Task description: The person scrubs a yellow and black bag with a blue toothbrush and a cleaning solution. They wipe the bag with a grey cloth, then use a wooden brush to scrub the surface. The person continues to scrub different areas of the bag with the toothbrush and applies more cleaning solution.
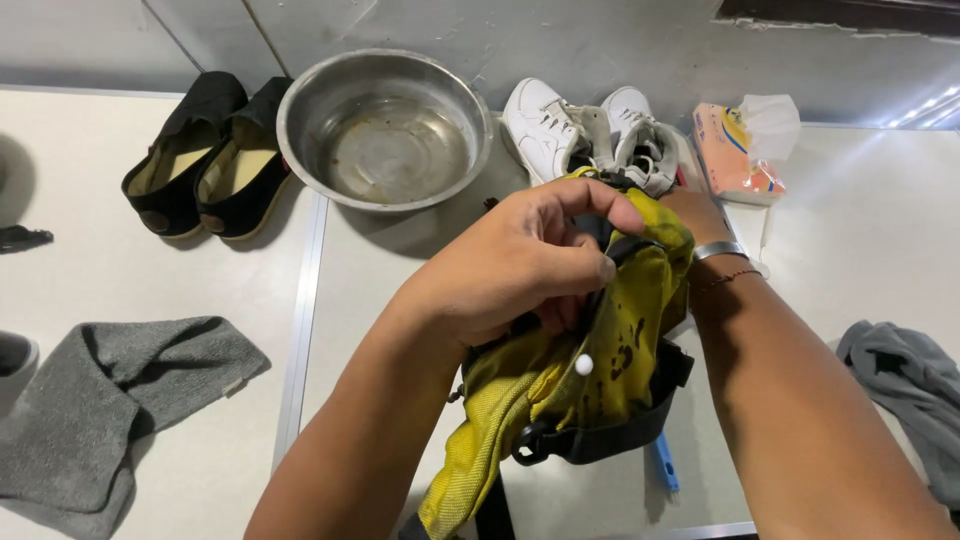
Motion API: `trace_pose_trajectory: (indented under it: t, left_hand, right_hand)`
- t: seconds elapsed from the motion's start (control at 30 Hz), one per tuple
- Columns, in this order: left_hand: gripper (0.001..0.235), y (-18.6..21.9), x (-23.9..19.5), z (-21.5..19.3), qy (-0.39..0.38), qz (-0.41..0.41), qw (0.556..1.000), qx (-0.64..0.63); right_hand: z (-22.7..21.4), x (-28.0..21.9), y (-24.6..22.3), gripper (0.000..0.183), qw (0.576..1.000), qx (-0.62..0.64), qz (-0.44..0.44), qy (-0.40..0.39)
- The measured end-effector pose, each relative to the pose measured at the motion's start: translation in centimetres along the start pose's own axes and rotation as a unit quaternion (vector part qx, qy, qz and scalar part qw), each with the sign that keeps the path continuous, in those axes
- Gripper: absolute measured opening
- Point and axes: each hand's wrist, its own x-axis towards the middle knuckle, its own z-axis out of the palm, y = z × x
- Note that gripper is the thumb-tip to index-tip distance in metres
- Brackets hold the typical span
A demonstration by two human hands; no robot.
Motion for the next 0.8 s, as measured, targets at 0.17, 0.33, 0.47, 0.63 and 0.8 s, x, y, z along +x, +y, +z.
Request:
trace_pose_trajectory:
  t: [0.17,0.33,0.47,0.63,0.8]
  left_hand:
    - [0.033,-0.1,0.0,-0.5,-0.002,0.005,1.000,0.007]
    - [0.033,-0.2,0.1,-0.8,-0.007,0.010,1.000,0.022]
    - [0.031,0.2,-0.1,-0.8,0.004,0.008,0.999,0.042]
    - [0.031,0.5,-0.1,-0.5,0.016,-0.002,0.999,0.049]
    - [0.030,-0.1,0.3,-0.6,0.009,-0.006,1.000,0.030]
  right_hand:
    - [-3.0,-2.9,-2.0,0.041,0.998,0.031,0.042,0.023]
    - [-8.5,-8.9,-4.6,0.035,0.994,0.008,0.107,0.029]
    - [-12.5,-16.8,-4.3,0.032,0.987,0.078,0.110,0.086]
    - [-5.6,-19.5,6.6,0.037,0.819,0.527,-0.091,0.207]
    - [1.6,-27.0,7.0,0.049,0.430,0.884,-0.179,0.042]
